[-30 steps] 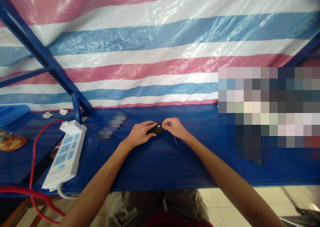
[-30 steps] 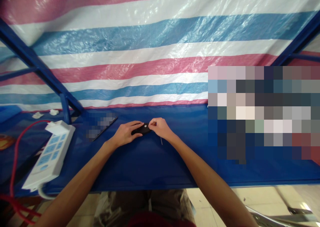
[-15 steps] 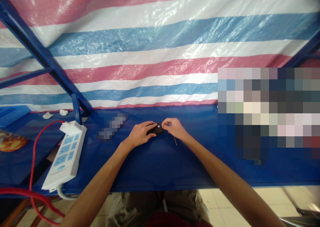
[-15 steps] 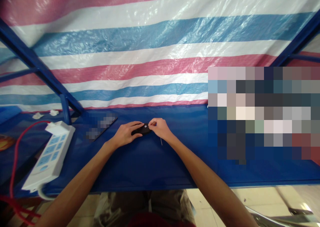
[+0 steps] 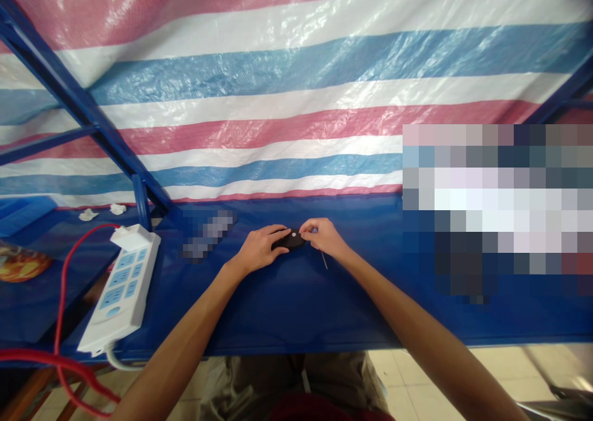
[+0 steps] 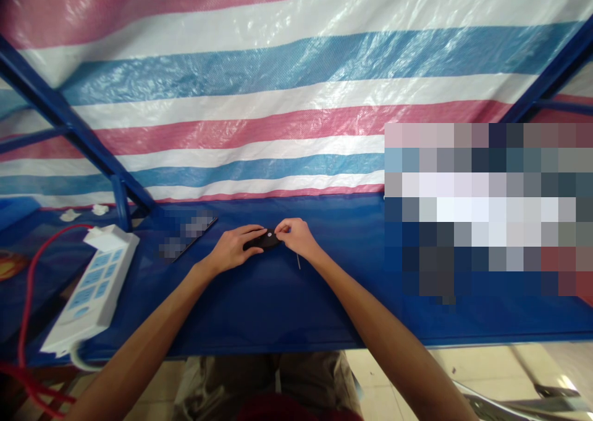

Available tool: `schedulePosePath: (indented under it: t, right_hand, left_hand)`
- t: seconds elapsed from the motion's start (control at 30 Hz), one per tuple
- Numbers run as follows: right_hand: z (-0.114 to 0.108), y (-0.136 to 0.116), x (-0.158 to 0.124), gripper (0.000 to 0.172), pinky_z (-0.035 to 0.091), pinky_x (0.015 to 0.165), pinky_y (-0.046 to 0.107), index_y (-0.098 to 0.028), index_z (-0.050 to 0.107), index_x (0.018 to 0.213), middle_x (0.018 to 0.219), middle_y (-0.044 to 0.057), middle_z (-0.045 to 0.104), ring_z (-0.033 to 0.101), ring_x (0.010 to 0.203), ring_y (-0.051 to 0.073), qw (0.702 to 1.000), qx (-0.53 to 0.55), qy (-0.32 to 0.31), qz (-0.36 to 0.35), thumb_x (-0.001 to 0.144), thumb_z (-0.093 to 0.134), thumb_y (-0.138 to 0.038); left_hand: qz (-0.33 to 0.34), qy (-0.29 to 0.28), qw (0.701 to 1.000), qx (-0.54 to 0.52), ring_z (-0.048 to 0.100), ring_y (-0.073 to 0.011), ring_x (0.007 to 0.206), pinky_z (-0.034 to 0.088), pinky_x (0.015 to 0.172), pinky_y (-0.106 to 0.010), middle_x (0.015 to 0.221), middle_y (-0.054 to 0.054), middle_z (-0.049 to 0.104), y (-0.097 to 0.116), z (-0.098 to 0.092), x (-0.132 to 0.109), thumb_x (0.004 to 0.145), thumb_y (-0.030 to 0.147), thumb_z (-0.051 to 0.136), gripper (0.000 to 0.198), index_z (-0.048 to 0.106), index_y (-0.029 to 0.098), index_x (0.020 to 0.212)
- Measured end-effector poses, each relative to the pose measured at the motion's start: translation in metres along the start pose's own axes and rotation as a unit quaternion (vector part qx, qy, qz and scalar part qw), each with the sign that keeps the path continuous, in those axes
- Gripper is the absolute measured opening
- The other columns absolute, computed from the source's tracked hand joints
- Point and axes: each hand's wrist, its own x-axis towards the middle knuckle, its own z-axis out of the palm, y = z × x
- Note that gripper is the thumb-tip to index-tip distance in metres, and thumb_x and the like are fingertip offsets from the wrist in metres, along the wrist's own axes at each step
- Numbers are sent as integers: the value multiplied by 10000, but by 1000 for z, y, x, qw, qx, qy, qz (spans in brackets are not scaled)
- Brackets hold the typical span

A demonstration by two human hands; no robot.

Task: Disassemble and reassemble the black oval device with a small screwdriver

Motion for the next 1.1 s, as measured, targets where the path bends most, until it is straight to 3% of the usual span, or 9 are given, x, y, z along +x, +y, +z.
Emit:
schedulePosePath:
  t: [0.17,0.33,0.47,0.53,0.63,0.73,0.87,0.97,1.1]
  right_hand:
    - [-1,7,2,98,434,567,217,-181,667,754,621,-30,624,545,528,94,998,-51,37,-31,692,600,-215]
    - [-7,5,2,179,455,709,267,-204,664,927,755,14,670,624,723,161,957,-261,116,-42,810,548,-274]
    - [-6,7,0,389,469,740,311,-200,582,1170,994,95,694,653,876,241,910,-407,81,-5,817,580,-362]
    - [-4,10,1,383,479,751,325,-195,577,1190,1016,110,698,661,892,256,901,-431,54,1,826,561,-312]
    - [-7,13,3,325,493,784,342,-190,610,1153,1000,102,706,664,889,248,914,-396,90,-28,851,500,-238]
    - [-13,8,2,326,510,802,325,-181,600,1178,1011,87,689,659,818,195,933,-264,216,-117,903,462,-290]
    - [-17,-1,-3,413,547,655,277,-174,511,1291,967,69,650,618,629,127,913,-86,342,-203,929,458,-367]
    - [-13,-3,-8,380,559,697,280,-190,546,1261,946,64,642,625,691,135,893,-92,353,-265,918,499,-346]
    - [-6,-2,-11,344,559,732,284,-205,568,1246,854,50,639,613,707,142,883,-131,308,-329,919,512,-292]
  left_hand:
    - [-1,-1,1000,-4,609,-241,1123,505,963,-373,1271,-69,609,1,-1,0,862,385,610,435,581,234,1269]
    - [3,2,1000,-5,597,-244,1144,497,981,-388,1285,-68,602,2,-2,0,876,386,591,433,573,226,1277]
    - [14,7,1000,-14,578,-251,1174,480,1006,-409,1314,-88,581,1,1,0,889,385,571,437,568,199,1285]
    - [23,12,999,-21,570,-250,1185,473,1016,-410,1319,-97,577,-1,2,0,897,380,560,436,565,190,1288]
    - [31,19,999,-27,571,-247,1186,474,1017,-409,1311,-103,582,-1,2,0,904,379,549,428,568,187,1285]
    - [30,19,999,-24,580,-253,1175,485,1005,-415,1301,-102,590,1,0,1,903,385,550,423,576,190,1277]
    - [35,15,999,-20,589,-257,1159,496,986,-422,1299,-102,592,3,0,1,901,379,553,427,569,189,1283]
    - [44,21,999,-21,589,-255,1158,494,988,-420,1294,-104,595,4,1,1,901,379,555,424,569,195,1283]
    - [46,24,998,-25,587,-252,1160,488,994,-424,1294,-107,593,4,3,1,898,375,563,429,560,209,1293]
